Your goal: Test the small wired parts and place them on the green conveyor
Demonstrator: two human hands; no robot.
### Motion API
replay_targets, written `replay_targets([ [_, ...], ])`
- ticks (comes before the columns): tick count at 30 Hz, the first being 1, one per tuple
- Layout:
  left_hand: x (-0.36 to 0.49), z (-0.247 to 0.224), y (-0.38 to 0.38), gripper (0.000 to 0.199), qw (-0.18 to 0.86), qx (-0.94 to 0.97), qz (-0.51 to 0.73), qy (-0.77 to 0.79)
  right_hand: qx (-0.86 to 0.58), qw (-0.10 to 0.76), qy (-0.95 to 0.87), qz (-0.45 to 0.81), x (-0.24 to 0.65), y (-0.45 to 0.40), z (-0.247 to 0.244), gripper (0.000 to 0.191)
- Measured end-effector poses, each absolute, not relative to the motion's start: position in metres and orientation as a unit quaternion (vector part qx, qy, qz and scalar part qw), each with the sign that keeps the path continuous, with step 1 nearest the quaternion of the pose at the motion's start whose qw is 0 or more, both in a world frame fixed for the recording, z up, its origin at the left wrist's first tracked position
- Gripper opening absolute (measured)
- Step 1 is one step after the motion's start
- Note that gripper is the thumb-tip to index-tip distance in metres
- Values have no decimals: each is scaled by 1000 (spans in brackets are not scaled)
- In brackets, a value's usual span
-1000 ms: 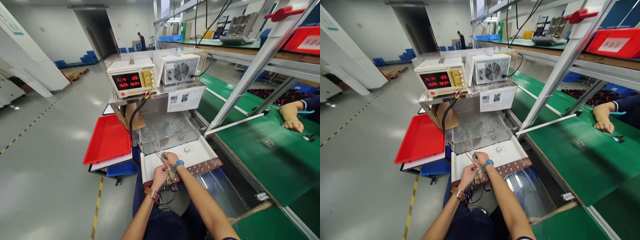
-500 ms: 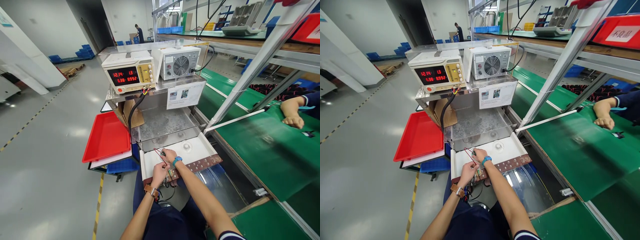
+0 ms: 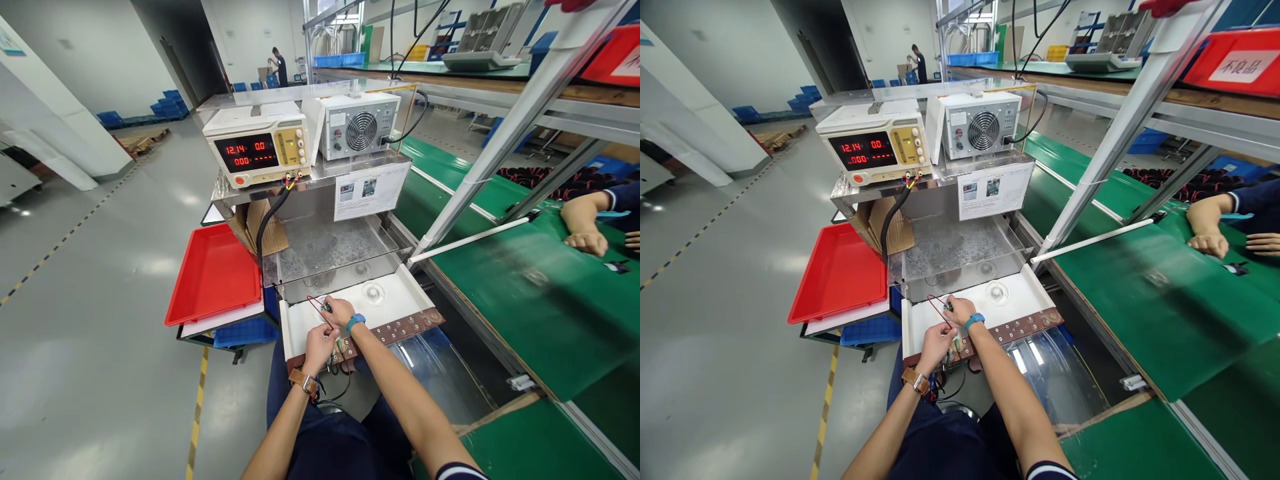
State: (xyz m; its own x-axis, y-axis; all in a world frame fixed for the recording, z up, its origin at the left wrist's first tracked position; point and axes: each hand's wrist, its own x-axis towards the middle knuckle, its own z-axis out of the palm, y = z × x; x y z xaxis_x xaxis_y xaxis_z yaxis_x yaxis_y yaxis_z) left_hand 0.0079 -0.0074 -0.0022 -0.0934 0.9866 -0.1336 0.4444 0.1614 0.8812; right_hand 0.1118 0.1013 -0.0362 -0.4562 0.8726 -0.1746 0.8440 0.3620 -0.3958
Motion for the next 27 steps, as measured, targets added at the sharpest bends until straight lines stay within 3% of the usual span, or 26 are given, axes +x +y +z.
replay_targets([
  [27,6,1,-6,23,415,548,350,637,-533,17,-815,228,110,100,-30,39],
])
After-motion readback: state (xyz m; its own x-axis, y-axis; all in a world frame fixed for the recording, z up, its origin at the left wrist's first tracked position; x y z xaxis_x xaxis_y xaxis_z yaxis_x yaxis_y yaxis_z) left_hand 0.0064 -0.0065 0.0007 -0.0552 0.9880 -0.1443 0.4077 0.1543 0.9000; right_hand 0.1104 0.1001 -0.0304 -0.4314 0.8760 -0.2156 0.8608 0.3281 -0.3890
